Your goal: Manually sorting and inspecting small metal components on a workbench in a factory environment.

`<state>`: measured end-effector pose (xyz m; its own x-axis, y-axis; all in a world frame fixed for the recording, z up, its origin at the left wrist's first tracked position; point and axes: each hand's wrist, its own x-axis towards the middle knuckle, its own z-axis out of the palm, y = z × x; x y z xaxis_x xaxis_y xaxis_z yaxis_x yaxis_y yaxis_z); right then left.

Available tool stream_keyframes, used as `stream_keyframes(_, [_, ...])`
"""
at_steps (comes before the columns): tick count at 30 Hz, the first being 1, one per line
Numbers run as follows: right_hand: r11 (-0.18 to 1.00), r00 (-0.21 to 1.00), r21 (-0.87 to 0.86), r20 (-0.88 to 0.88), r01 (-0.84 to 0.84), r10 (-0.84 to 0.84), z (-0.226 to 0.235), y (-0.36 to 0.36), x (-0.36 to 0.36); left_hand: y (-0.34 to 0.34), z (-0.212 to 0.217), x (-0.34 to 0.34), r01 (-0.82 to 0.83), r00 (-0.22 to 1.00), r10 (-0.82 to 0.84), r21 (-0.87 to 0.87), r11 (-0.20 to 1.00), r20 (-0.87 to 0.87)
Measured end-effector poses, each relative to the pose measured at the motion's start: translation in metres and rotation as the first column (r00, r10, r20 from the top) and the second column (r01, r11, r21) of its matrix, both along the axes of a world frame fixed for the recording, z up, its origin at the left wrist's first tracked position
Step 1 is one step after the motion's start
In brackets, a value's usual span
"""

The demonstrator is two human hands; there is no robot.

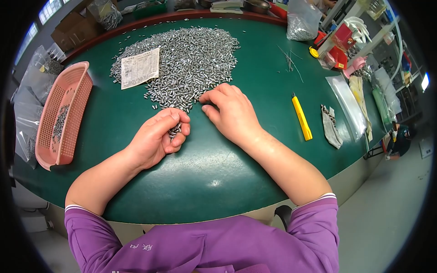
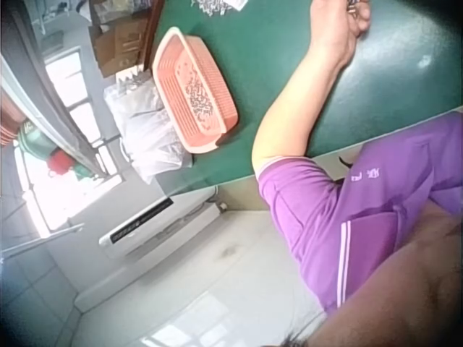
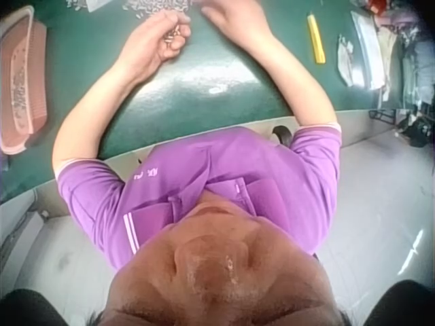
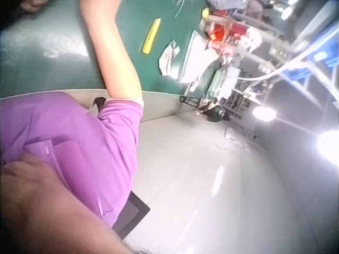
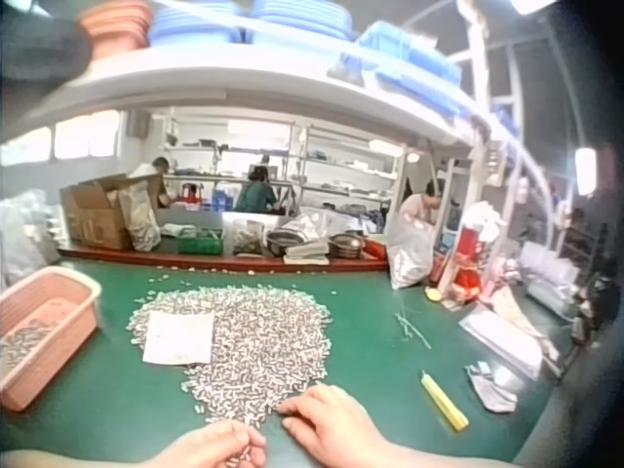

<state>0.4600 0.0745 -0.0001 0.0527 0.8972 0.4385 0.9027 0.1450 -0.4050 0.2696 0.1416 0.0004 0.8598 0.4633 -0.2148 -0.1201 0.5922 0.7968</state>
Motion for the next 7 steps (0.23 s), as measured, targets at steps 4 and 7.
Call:
stream_keyframes(4, [0.999,1.000,-0.047,0.029,-0.011,0.012,0.0029,-0.0010,-0.0005,0.0006,-0.0006,-0.0003,0.012,1.000,-0.012,0.004,1.000,-0.001])
stream_keyframes(7, [0.998,1.000,-0.060,0.002,-0.023,0.023,0.0019,0.0004,-0.0010,0.0001,0.0002,0.0006,0.000,1.000,0.000,0.021,1.000,-0.031])
